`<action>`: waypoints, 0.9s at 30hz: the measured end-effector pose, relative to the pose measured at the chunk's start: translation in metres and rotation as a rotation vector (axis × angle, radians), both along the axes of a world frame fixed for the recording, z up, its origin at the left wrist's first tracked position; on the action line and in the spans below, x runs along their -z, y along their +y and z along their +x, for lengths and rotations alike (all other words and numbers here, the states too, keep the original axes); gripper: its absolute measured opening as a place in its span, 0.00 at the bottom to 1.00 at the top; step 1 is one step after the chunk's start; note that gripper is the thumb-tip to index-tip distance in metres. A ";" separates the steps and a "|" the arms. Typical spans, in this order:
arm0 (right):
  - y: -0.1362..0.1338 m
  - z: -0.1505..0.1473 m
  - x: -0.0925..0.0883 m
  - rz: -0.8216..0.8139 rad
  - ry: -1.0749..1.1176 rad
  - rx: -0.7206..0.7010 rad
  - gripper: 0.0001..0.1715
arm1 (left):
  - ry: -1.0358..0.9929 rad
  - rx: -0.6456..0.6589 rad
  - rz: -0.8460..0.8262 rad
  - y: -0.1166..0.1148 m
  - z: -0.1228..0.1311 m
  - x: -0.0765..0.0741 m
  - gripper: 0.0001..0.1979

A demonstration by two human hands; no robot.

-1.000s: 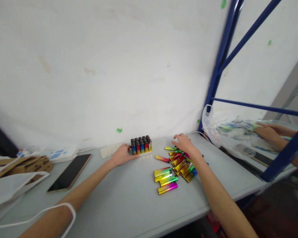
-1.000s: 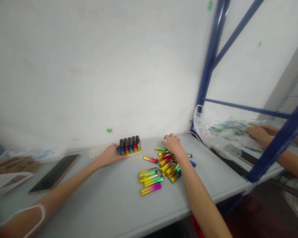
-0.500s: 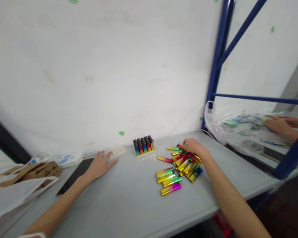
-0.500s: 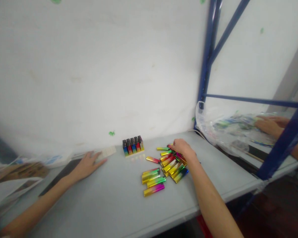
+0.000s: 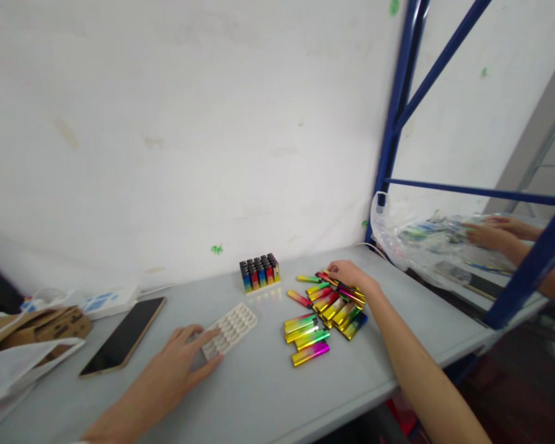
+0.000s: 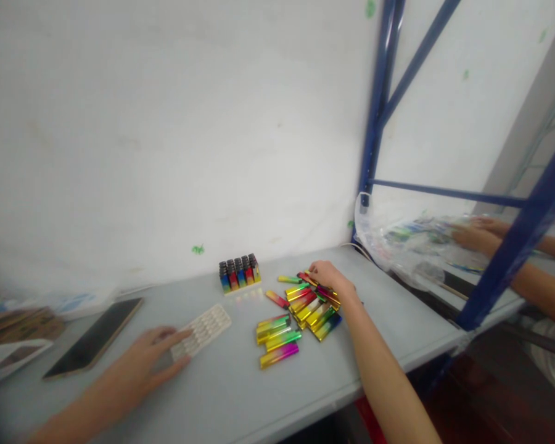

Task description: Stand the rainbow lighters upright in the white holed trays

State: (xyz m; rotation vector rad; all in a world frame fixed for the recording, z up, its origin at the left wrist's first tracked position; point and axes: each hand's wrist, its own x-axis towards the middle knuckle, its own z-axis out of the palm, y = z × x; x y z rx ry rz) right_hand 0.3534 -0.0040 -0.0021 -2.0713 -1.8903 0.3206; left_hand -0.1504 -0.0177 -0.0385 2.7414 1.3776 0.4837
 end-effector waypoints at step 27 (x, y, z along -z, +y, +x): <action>0.006 -0.065 0.000 0.438 0.699 -0.050 0.34 | -0.270 0.166 -0.043 0.038 0.055 0.004 0.31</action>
